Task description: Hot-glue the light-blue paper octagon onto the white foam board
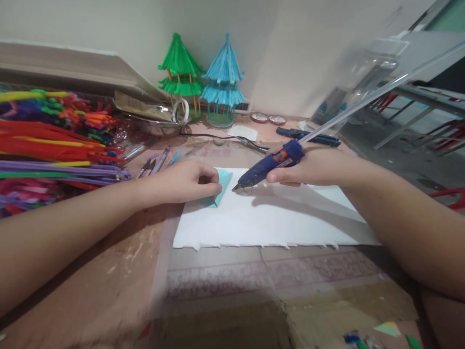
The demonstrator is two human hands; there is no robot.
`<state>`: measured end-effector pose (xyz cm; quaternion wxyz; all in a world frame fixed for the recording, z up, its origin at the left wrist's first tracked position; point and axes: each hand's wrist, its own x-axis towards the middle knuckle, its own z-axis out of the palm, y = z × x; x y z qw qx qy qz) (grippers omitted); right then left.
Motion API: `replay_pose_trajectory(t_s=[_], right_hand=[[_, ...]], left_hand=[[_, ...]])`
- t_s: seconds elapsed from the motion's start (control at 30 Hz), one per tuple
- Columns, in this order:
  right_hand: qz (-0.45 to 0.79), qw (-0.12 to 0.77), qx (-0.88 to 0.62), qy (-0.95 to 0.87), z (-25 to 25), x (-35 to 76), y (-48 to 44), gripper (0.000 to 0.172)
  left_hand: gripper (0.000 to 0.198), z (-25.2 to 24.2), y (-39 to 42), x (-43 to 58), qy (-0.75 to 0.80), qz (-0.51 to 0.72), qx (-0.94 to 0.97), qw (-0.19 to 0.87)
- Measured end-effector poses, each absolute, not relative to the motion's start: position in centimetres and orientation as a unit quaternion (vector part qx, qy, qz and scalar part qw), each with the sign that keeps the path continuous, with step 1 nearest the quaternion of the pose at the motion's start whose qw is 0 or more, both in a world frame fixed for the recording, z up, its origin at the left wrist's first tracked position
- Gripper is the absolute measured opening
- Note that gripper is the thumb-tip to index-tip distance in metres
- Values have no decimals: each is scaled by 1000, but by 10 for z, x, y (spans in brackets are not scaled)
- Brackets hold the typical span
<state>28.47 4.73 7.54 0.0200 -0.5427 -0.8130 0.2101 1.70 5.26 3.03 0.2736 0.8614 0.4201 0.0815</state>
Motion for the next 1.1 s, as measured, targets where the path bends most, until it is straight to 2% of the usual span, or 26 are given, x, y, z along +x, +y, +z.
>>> replay_pose_trajectory(t_s=[0.3, 0.5, 0.7, 0.83, 0.93, 1.1], right_hand=[[189, 51, -542, -818, 73, 280, 49, 43], [190, 24, -564, -803, 75, 283, 50, 45], [180, 3, -564, -806, 78, 292, 53, 49], [242, -7, -473, -847, 77, 302, 63, 58], [315, 40, -376, -870, 76, 311, 70, 59], [454, 204, -310, -810, 69, 325, 80, 63]], left_hand=[[33, 29, 53, 17, 417, 85, 864, 268], [32, 30, 53, 16, 411, 92, 867, 267], [32, 29, 53, 16, 415, 92, 865, 268], [33, 29, 53, 17, 416, 86, 865, 268], [33, 30, 53, 17, 419, 80, 864, 268], [34, 30, 52, 15, 424, 92, 859, 271]])
